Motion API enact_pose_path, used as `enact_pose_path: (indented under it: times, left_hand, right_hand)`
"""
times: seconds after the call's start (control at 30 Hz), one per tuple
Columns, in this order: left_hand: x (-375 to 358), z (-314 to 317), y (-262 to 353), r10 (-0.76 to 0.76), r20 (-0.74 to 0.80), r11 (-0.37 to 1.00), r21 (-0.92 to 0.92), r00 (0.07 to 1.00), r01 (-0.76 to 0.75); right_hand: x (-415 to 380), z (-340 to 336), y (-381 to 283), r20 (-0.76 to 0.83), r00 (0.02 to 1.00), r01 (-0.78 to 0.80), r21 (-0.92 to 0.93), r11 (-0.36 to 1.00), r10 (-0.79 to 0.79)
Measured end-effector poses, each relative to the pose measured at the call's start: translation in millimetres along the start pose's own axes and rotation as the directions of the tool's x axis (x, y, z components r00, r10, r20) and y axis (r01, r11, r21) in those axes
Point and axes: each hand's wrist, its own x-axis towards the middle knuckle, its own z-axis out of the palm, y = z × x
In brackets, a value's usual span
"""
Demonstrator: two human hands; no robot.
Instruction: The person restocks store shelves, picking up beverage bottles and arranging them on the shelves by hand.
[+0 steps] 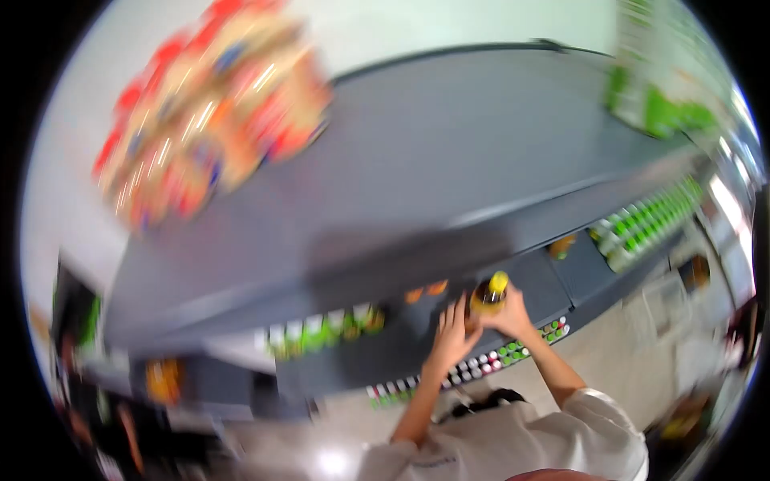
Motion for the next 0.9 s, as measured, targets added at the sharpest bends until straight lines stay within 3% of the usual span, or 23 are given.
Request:
enact_pose_path:
  times: [0.03, 0.07, 0.1, 0.13, 0.17, 0.23, 0.4, 0.47, 0.5, 0.53, 0.6, 0.7, 0.73, 0.8, 0.83, 0.9]
  left_hand:
    - [4, 9, -2, 0.078, 0.089, 0.996, -0.054, 0.993, -0.073]
    - [5, 12, 1, 0.056, 0.275, 0.996, -0.084, 0.96, -0.034]
    - [5, 5, 19, -0.033, 0.475, 0.893, -0.382, 0.879, 0.24]
    - [1, 11, 21, 0.118, 0.498, 0.863, -0.479, 0.859, 0.159]
    - [-4, 22, 16, 0.107, 0.64, 0.836, -0.472, 0.761, 0.28]
    - [-11, 41, 19, 0.199, 0.719, 0.838, -0.477, 0.666, 0.264]
    - [-27, 116, 61, 0.408, 0.822, 0.766, -0.545, 0.397, 0.34]
    - [-31, 136, 86, 0.44, 0.852, 0.866, -0.486, 0.283, 0.118]
    - [-39, 139, 103, 0.412, 0.879, 0.873, -0.456, 0.238, 0.174]
    - [-40, 143, 122, 0.354, 0.93, 0.92, -0.365, 0.099, 0.14]
    - [-69, 188, 105, 0.427, 0.904, 0.882, -0.42, 0.013, 0.213]
    - [-104, 228, 124, 0.559, 0.826, 0.829, -0.556, 0.072, -0.062]
    - [-107, 230, 147, 0.465, 0.884, 0.87, -0.465, -0.04, -0.166]
    - [-124, 241, 190, 0.436, 0.898, 0.891, -0.441, -0.062, -0.11]
    - [-131, 262, 196, 0.464, 0.877, 0.877, -0.475, -0.129, -0.077]
    - [-151, 275, 242, 0.502, 0.855, 0.86, -0.509, -0.13, -0.028]
  right_hand:
    - [-21, -9, -4, -0.004, 1.0, -0.025, -0.033, 0.999, 0.025]
    - [-41, -17, -8, 0.006, 0.997, -0.076, -0.019, 0.997, 0.076]
    - [-59, -28, -24, 0.006, 0.99, -0.143, -0.039, 0.989, 0.143]
    - [-78, -39, -35, -0.011, 0.978, -0.206, 0.017, 0.978, 0.206]
    - [-96, -48, -33, -0.031, 0.976, -0.217, 0.029, 0.976, 0.217]
    - [-129, -69, -39, -0.125, 0.958, -0.257, 0.03, 0.966, 0.259]
    - [-217, -99, -62, -0.368, 0.881, -0.308, 0.029, 0.951, 0.297]
    - [-254, -109, -67, -0.407, 0.839, -0.39, 0.009, 0.921, 0.36]
    - [-275, -114, -66, -0.423, 0.821, -0.416, 0.018, 0.909, 0.384]
    - [-294, -118, -63, -0.438, 0.803, -0.439, 0.024, 0.898, 0.404]
    - [-329, -128, -68, -0.458, 0.768, -0.498, 0.013, 0.867, 0.448]
    - [-378, -147, -77, -0.465, 0.77, -0.514, -0.047, 0.857, 0.436]
    - [-395, -151, -81, -0.47, 0.771, -0.52, -0.077, 0.85, 0.43]
    - [-433, -164, -83, -0.542, 0.742, -0.493, -0.043, 0.869, 0.394]
    - [-449, -173, -87, -0.591, 0.727, -0.455, -0.035, 0.89, 0.349]
    - [-483, -190, -104, -0.677, 0.653, -0.459, 0.004, 0.888, 0.341]
